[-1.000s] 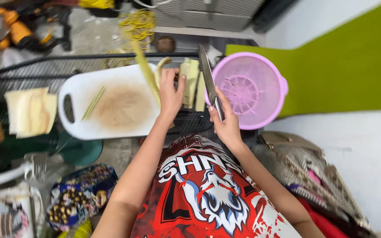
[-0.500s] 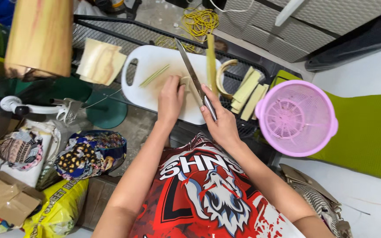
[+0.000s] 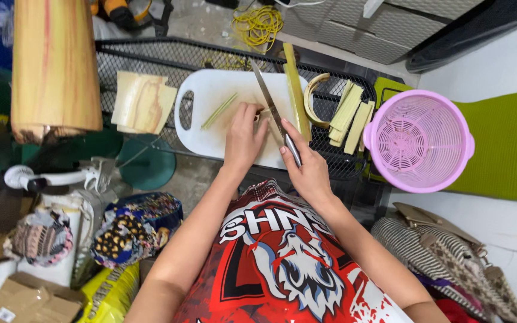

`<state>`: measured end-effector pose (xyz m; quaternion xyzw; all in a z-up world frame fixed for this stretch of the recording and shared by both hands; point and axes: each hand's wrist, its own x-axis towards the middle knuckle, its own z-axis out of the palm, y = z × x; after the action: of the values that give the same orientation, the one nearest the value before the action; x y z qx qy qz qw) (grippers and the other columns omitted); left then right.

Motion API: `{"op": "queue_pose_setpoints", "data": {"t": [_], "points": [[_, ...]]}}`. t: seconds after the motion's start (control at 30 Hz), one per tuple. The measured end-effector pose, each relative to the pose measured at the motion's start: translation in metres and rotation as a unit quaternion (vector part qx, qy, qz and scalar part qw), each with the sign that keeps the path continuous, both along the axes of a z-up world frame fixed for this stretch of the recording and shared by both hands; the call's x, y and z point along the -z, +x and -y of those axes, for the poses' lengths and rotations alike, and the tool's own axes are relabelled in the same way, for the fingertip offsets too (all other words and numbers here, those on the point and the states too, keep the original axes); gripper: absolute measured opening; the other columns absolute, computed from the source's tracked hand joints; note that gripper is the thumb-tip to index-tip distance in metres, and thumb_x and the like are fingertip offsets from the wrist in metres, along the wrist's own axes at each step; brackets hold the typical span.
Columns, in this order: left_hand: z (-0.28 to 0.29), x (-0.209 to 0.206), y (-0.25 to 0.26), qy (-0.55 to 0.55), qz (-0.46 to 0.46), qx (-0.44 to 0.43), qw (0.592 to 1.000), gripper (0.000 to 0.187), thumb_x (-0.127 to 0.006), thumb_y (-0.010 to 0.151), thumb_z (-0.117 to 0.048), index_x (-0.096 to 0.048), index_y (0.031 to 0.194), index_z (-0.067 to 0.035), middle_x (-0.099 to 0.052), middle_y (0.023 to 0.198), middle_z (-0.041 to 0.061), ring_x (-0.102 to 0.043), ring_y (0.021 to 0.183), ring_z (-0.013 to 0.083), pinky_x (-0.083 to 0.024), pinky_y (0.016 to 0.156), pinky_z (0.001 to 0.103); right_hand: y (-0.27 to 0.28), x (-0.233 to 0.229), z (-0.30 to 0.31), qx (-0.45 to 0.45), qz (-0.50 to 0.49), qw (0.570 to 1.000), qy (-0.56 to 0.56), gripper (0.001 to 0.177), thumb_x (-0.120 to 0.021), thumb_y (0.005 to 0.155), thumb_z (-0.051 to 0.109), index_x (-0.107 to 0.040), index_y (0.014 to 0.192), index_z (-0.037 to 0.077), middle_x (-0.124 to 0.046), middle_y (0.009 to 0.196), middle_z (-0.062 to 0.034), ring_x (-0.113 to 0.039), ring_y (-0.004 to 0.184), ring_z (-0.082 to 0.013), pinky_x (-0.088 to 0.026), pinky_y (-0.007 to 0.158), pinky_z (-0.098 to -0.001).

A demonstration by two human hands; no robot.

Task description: The person cuts long pale stalks into thin strips and then into small pieces on a white cutting board using a knife. The cut pieces are gathered on the board as the task progresses.

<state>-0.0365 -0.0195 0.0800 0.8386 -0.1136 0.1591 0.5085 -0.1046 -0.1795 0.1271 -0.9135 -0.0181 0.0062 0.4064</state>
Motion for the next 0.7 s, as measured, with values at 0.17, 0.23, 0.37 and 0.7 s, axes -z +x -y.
{"op": "queue_pose_setpoints", "data": {"t": [0.17, 0.23, 0.37, 0.7], "points": [[-0.005, -0.018, 0.007, -0.009, -0.021, 0.034, 0.999, 0.009, -0.066, 0.099, -0.004, -0.060, 0.104, -0.001, -0.062, 0.101, 0.015, -0.067, 0.088, 0.0351, -0.053, 0.076, 0.043, -0.004, -0.002, -0.012, 0.010, 0.047, 0.999, -0.023, 0.054, -0.060, 0.103, 0.023, -0.045, 0.154, 0.031, -0.074, 0.116, -0.0200, -0.074, 0.082, -0.0376, -0.058, 0.075, -0.0440], [-0.006, -0.018, 0.009, -0.005, -0.024, 0.042, 0.999, 0.008, -0.066, 0.098, -0.003, -0.060, 0.103, -0.001, -0.062, 0.100, 0.015, -0.067, 0.087, 0.0350, -0.053, 0.074, 0.043, -0.005, -0.003, -0.015, 0.019, 0.038, 0.998, -0.038, 0.054, -0.060, 0.102, 0.023, -0.045, 0.153, 0.031, -0.073, 0.119, -0.0196, -0.073, 0.079, -0.0379, -0.058, 0.074, -0.0447], [-0.005, -0.014, 0.009, -0.016, -0.028, 0.049, 0.998, 0.008, -0.064, 0.097, -0.002, -0.060, 0.103, -0.001, -0.062, 0.100, 0.015, -0.067, 0.084, 0.0333, -0.053, 0.073, 0.041, -0.010, 0.001, -0.017, 0.039, 0.016, 0.998, -0.051, 0.054, -0.061, 0.101, 0.023, -0.046, 0.152, 0.033, -0.074, 0.116, -0.0186, -0.073, 0.077, -0.0390, -0.058, 0.073, -0.0463], [-0.011, -0.009, 0.013, -0.041, -0.026, 0.041, 0.998, 0.006, -0.064, 0.100, -0.001, -0.060, 0.105, 0.000, -0.060, 0.095, 0.013, -0.066, 0.079, 0.0279, -0.054, 0.072, 0.037, -0.024, 0.055, -0.004, 0.017, -0.088, 0.992, -0.094, 0.056, -0.056, 0.103, 0.030, -0.039, 0.156, 0.036, -0.074, 0.090, -0.0211, -0.072, 0.080, -0.0408, -0.056, 0.073, -0.0497]]}}
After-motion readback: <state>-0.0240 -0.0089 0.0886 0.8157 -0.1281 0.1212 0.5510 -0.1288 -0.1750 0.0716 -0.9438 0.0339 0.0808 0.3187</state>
